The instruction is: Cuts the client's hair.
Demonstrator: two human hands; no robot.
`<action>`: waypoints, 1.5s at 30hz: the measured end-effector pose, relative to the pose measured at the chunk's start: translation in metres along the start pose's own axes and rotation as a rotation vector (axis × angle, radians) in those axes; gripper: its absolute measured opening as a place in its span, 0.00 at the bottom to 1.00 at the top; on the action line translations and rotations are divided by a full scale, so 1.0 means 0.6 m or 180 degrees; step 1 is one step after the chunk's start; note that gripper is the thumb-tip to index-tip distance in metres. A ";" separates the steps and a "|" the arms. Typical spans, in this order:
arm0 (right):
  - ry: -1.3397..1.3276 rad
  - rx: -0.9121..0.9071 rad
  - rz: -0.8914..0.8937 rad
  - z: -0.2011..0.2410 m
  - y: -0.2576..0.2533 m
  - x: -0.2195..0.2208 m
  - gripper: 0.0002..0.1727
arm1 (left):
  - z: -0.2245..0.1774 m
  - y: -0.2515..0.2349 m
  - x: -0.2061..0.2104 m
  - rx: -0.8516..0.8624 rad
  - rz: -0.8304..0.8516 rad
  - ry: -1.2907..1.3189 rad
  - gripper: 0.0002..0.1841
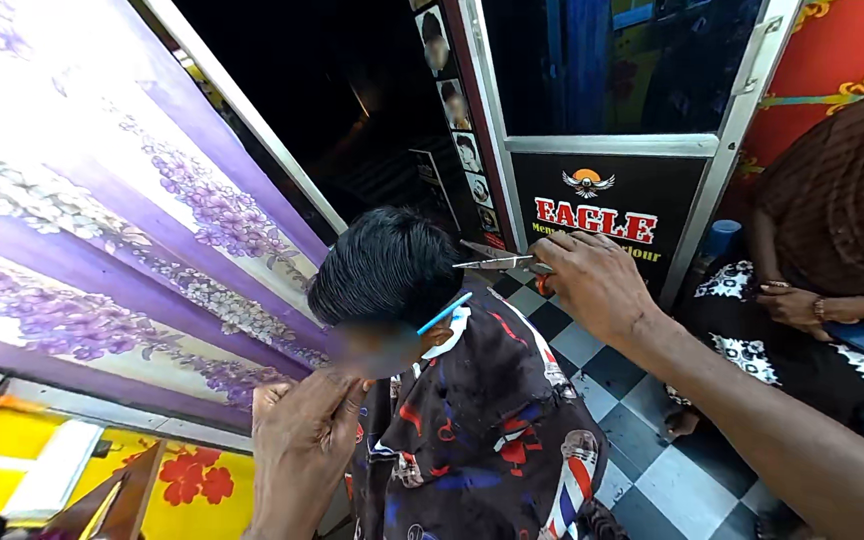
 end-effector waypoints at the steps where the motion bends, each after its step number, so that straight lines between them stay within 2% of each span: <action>1: 0.0057 -0.0042 -0.0025 -0.006 -0.001 0.006 0.13 | -0.001 0.001 -0.001 -0.0037 0.0101 -0.0044 0.14; 5: 0.0118 -0.0288 -0.0041 -0.016 -0.011 0.020 0.14 | -0.004 -0.008 -0.012 -0.0277 0.0331 -0.0018 0.21; 12: 0.0352 -0.0642 -0.0082 0.003 -0.035 0.018 0.11 | -0.017 -0.031 -0.026 0.0086 -0.0339 -0.0341 0.17; 15: 0.0507 -0.0714 0.0019 0.018 -0.045 0.023 0.13 | -0.015 -0.035 -0.027 0.0231 -0.0629 -0.0502 0.15; 19: 0.0578 -0.0813 0.0160 0.055 -0.057 0.020 0.16 | -0.004 -0.033 -0.023 0.0331 -0.0773 -0.0493 0.14; 22: 0.0513 -0.0937 0.0200 0.074 -0.056 0.017 0.13 | -0.002 -0.031 -0.022 0.0335 -0.0818 -0.0482 0.14; 24: 0.0507 -0.0938 0.0262 0.076 -0.051 0.015 0.13 | -0.001 -0.029 -0.024 0.0319 -0.0826 -0.0459 0.15; 26: 0.0530 -0.0895 0.0375 0.072 -0.048 0.013 0.16 | 0.000 -0.028 -0.026 0.0312 -0.0826 -0.0422 0.15; 30: 0.0628 -0.0780 0.0277 0.071 -0.051 0.014 0.18 | 0.001 -0.026 -0.029 0.0324 -0.0835 -0.0388 0.15; 35: 0.0578 -0.0837 0.0388 0.083 -0.046 0.005 0.14 | -0.001 -0.029 -0.030 0.0312 -0.0849 -0.0390 0.15; 42: 0.0641 -0.0721 0.0265 0.080 -0.052 0.000 0.18 | -0.003 -0.032 -0.035 0.0317 -0.0891 -0.0360 0.15; 45: 0.0561 -0.0780 0.0296 0.085 -0.053 -0.004 0.15 | -0.003 -0.034 -0.036 0.0325 -0.0907 -0.0363 0.15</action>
Point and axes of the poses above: each hand's wrist, its own y-axis away from the middle knuckle, its own x-axis out of the palm, z = x × y, the point moved 5 cm from there along -y, towards the middle knuckle, and after that the axes turned 4 degrees about -x, right-handed, at the moved point
